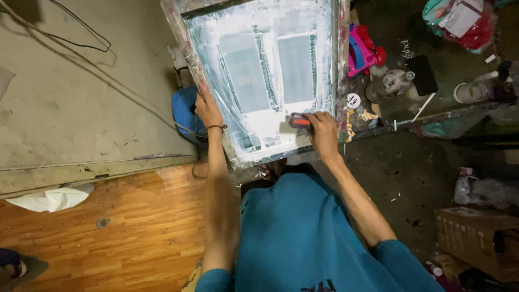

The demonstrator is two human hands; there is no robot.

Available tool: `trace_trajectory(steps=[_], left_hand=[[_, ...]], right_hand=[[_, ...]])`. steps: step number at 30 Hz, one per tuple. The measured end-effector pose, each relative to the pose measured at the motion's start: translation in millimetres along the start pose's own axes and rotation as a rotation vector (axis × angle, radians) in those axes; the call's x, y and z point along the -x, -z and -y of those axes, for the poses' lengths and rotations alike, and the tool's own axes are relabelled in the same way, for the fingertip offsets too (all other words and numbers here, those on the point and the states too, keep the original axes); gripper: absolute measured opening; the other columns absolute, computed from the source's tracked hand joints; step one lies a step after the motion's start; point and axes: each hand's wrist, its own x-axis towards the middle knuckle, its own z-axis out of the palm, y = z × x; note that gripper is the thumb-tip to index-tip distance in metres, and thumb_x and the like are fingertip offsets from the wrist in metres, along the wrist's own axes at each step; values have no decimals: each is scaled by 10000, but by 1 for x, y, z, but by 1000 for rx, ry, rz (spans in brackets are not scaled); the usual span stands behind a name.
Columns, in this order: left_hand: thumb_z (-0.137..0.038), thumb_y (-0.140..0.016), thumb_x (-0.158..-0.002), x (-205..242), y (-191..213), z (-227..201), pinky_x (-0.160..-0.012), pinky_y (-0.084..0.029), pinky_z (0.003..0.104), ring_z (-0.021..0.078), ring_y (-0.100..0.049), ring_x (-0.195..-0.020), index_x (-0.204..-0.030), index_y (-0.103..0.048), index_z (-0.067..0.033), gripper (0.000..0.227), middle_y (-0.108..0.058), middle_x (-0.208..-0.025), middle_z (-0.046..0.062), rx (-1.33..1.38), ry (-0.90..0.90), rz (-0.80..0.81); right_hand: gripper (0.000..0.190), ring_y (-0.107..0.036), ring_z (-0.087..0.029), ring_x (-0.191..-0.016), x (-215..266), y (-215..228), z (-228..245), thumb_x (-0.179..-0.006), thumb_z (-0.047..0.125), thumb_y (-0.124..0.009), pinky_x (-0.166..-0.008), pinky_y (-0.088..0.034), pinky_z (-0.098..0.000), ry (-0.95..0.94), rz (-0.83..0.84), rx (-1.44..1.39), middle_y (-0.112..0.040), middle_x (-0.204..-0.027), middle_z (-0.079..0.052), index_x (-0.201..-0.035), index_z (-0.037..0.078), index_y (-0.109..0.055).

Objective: The person uses a squeegee to spread white ink across a screen printing frame placed on a workbench. They repeatedly pull the squeegee across the screen to ensure even coverage of the ink.

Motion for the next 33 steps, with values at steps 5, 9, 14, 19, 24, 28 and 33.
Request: trace_trajectory(steps=[5,9,14,19,24,28,33], left_hand=[[-646,-380,-1040,-5,-9,17,-955,-502,543,467,-689,-1075,-1170,-728,-46,706,-753,-1011,245,-30,32,1],[-630,-359,-1049,-7,-11,23,-1017,-470,556,466,-647,-1156,-1225,-726,-62,699,-730,-1132,267,-34,25,-5],[-600,-356,-1062,0,-8,6,-1052,-456,559,476,-625,-1197,-1274,-709,-45,691,-709,-1219,266,-36,11,-3],[-653,-273,-961,-3,-11,12,-939,-456,485,443,-649,-1144,-1270,-718,-67,798,-730,-1232,225,-123,72,-32],[-600,-290,-1002,-4,-11,23,-1055,-440,456,380,-598,-1309,-1386,-651,-92,733,-651,-1406,183,-99,32,-23],[-610,-296,-999,-8,-11,22,-976,-461,452,393,-636,-1228,-1334,-688,-82,738,-705,-1317,190,-113,30,-45],[-670,-289,-962,-9,-12,18,-1054,-434,424,371,-599,-1306,-1389,-650,-123,782,-665,-1398,167,-92,110,-6]], right_hand=[[231,-637,-304,-954,-33,-4,-9,-950,97,-609,-868,-518,-417,145,101,66,-677,-938,-84,-1131,182,-727],[243,-643,-333,-940,-61,0,-16,-1042,134,-467,-858,-522,-428,260,196,25,-677,-904,-112,-1083,163,-705],[295,-647,-359,-878,-125,14,-6,-1074,174,-445,-797,-521,-442,305,112,27,-673,-867,-146,-1022,128,-732],[97,-559,-248,-636,-208,65,34,-1003,103,-829,-593,-503,-322,378,-162,149,-695,-704,-68,-1061,29,-809],[284,-558,-395,-849,-232,107,38,-870,40,-616,-691,-394,-485,482,-172,-17,-661,-905,-191,-1109,-4,-764],[304,-530,-350,-858,-241,83,38,-840,-41,-647,-697,-408,-443,480,-323,116,-649,-933,-154,-1127,-6,-742],[441,-618,-303,-997,-207,40,37,-805,-159,-711,-769,-530,-404,396,-321,281,-738,-1115,-135,-1201,35,-720]])
